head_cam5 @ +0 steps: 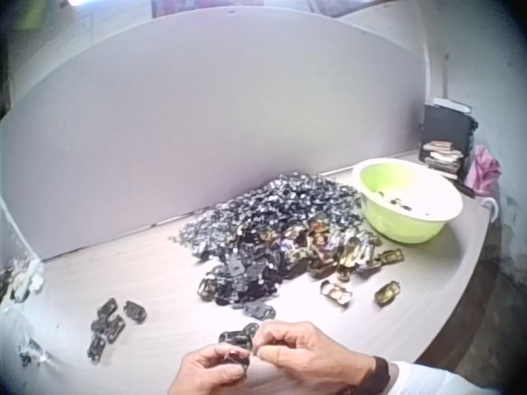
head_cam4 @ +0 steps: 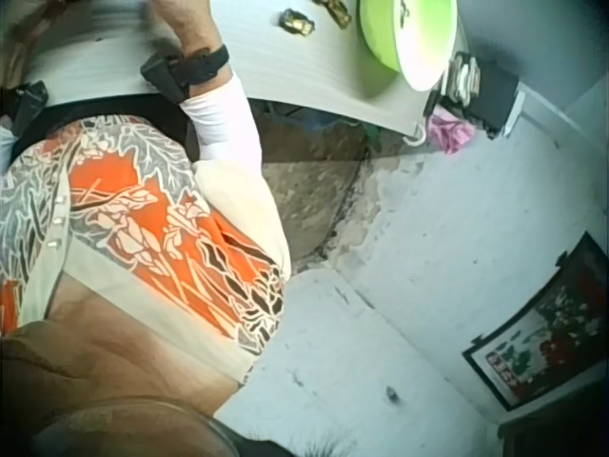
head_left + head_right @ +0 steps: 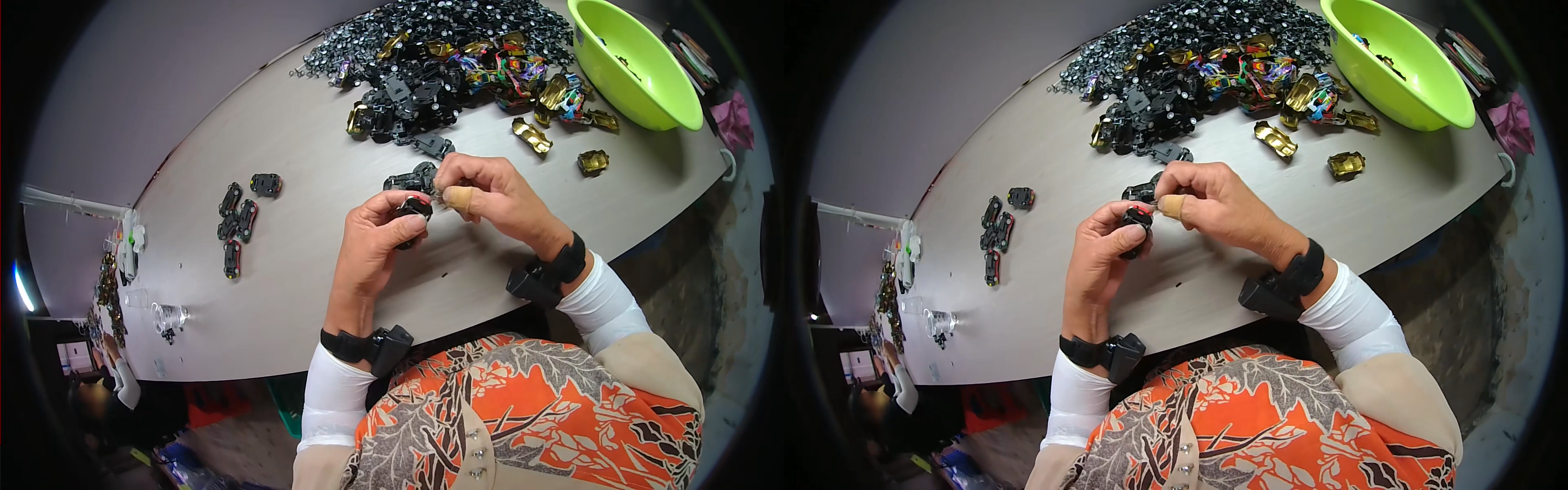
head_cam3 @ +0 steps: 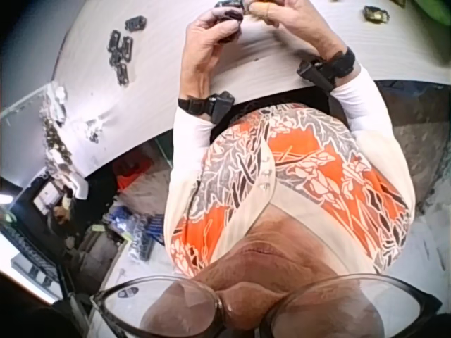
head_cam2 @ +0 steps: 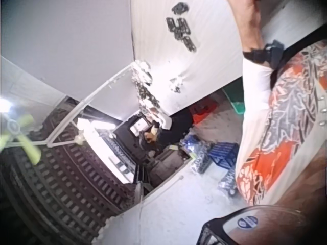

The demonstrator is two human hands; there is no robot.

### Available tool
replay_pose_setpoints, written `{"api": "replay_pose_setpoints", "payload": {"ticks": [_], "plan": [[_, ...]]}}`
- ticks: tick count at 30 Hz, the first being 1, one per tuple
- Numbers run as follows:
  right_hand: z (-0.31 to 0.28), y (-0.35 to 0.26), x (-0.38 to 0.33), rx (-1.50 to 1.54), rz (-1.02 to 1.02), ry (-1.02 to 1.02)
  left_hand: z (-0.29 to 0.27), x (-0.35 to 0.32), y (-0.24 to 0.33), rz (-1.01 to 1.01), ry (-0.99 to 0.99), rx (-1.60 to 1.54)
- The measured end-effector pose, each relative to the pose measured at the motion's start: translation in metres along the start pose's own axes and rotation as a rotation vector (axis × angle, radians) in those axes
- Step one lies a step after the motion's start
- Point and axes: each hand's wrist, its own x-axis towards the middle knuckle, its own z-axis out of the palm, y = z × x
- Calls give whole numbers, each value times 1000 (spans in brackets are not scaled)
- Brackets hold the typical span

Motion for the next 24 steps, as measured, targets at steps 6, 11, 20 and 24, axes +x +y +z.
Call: {"api": "replay_pose_setpoints", "payload": {"ticks": [6,11,20,24], "plan": [[-5,0,0,-10,4,-160,4,-2,0,-37,14,81],[-3,4,1,-149,-8,-119,6,-2,-1,22,19,222],[9,12,-1,-391,-20,-12,6,-2,-7,52,56,363],[-2,1,1,39,131,-111,3,-1,0,-23,29,165]]}}
